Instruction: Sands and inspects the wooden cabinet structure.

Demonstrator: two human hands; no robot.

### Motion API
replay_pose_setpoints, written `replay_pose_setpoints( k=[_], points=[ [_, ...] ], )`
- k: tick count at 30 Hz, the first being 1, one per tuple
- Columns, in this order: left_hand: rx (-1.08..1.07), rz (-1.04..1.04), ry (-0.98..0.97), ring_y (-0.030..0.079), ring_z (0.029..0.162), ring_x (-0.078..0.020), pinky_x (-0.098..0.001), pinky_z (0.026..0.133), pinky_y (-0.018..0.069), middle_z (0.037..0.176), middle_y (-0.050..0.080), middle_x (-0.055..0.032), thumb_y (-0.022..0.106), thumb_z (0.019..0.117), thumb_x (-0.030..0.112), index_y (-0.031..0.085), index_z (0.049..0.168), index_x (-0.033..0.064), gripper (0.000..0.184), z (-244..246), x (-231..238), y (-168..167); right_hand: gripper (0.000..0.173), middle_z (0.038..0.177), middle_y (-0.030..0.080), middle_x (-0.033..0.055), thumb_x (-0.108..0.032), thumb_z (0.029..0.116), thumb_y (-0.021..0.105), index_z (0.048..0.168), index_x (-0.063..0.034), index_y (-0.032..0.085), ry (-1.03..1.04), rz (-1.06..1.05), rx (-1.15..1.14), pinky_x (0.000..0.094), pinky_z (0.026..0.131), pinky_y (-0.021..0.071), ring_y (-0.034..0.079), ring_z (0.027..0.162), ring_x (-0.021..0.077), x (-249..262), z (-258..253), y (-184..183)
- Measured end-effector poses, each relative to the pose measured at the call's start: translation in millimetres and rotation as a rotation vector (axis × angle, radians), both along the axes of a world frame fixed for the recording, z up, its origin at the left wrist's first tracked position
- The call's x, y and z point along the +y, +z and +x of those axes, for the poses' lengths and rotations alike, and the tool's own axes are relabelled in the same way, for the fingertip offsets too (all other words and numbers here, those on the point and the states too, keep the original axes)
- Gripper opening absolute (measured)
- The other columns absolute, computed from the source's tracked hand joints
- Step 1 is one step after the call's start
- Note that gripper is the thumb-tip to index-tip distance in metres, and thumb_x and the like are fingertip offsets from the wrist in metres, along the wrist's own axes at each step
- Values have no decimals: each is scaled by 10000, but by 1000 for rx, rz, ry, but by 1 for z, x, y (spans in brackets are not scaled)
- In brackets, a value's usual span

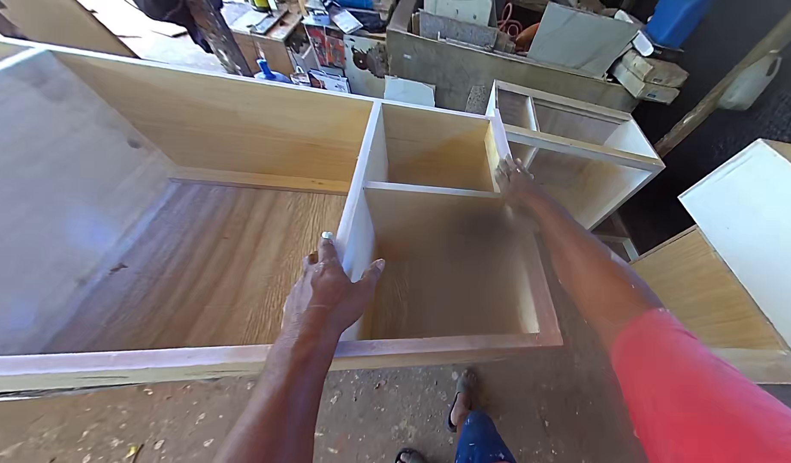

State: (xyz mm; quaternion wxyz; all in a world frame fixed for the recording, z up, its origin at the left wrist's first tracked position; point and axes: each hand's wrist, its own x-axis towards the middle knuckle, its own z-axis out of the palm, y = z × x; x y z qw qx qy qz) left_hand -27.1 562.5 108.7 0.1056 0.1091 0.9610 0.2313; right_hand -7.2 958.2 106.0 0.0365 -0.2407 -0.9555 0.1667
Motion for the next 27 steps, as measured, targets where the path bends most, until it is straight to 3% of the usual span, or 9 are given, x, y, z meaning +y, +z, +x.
replay_pose_setpoints(
  k=[3, 10, 12, 16, 19, 21, 25, 27],
  points=[
    [-2, 0, 4, 590, 1180, -521, -723, 902, 478, 1447, 483, -313, 673, 903, 613, 266, 1605, 92, 964, 2, -2, -3, 633, 1710, 200, 40, -465, 1096, 168, 1613, -133, 322, 1, 25, -7, 603, 1241, 140, 117, 1585, 290, -1, -1, 1],
    [-9, 28, -18, 589, 1174, -526, -719, 907, 479, 1455, 462, -325, 683, 905, 597, 248, 1607, 80, 975, 5, -3, 1, 599, 1690, 270, -31, -462, 1098, 189, 1614, -195, 336, 88, 125, 26, 609, 1242, 165, 168, 1578, 248, -75, 136, -5],
    [2, 30, -22, 594, 1163, -522, -709, 905, 485, 1456, 459, -322, 694, 901, 586, 250, 1605, 70, 979, 4, -3, 0, 612, 1701, 237, -26, -477, 1095, 179, 1626, -199, 302, 68, 109, -48, 606, 1247, 146, 141, 1584, 244, -68, 121, -1],
    [13, 3, -27, 590, 1169, -527, -723, 896, 483, 1451, 470, -319, 686, 898, 604, 260, 1605, 81, 977, 1, -3, -3, 651, 1707, 208, 51, -495, 1087, 215, 1618, -129, 307, 41, 65, -51, 656, 1224, 154, 126, 1583, 303, -24, 40, 0],
    [6, -1, -18, 585, 1175, -534, -728, 897, 478, 1433, 482, -328, 684, 908, 591, 270, 1598, 66, 962, 5, -2, 1, 664, 1716, 179, 29, -521, 1081, 219, 1627, -149, 288, 26, 34, -39, 644, 1228, 130, 88, 1589, 288, -7, 12, -2],
    [0, 8, -12, 589, 1173, -529, -725, 896, 481, 1423, 492, -325, 686, 911, 581, 267, 1599, 69, 954, 7, -4, 2, 664, 1712, 197, 20, -529, 1081, 208, 1629, -162, 285, 58, 25, -7, 631, 1243, 105, 87, 1590, 272, -20, 37, -2],
    [-11, 46, -23, 591, 1181, -512, -710, 916, 484, 1442, 476, -322, 702, 902, 573, 244, 1606, 62, 984, 4, -4, 1, 617, 1696, 251, 5, -478, 1089, 252, 1618, -170, 321, 140, 77, 61, 621, 1255, 126, 137, 1584, 246, -85, 149, -6],
    [-17, 52, -28, 596, 1174, -505, -701, 911, 490, 1445, 475, -313, 704, 899, 575, 245, 1606, 69, 984, 4, -3, 1, 624, 1708, 209, -33, -487, 1080, 243, 1631, -198, 289, 113, 47, -4, 573, 1270, 94, 86, 1590, 192, -100, 174, -4]
  ],
)
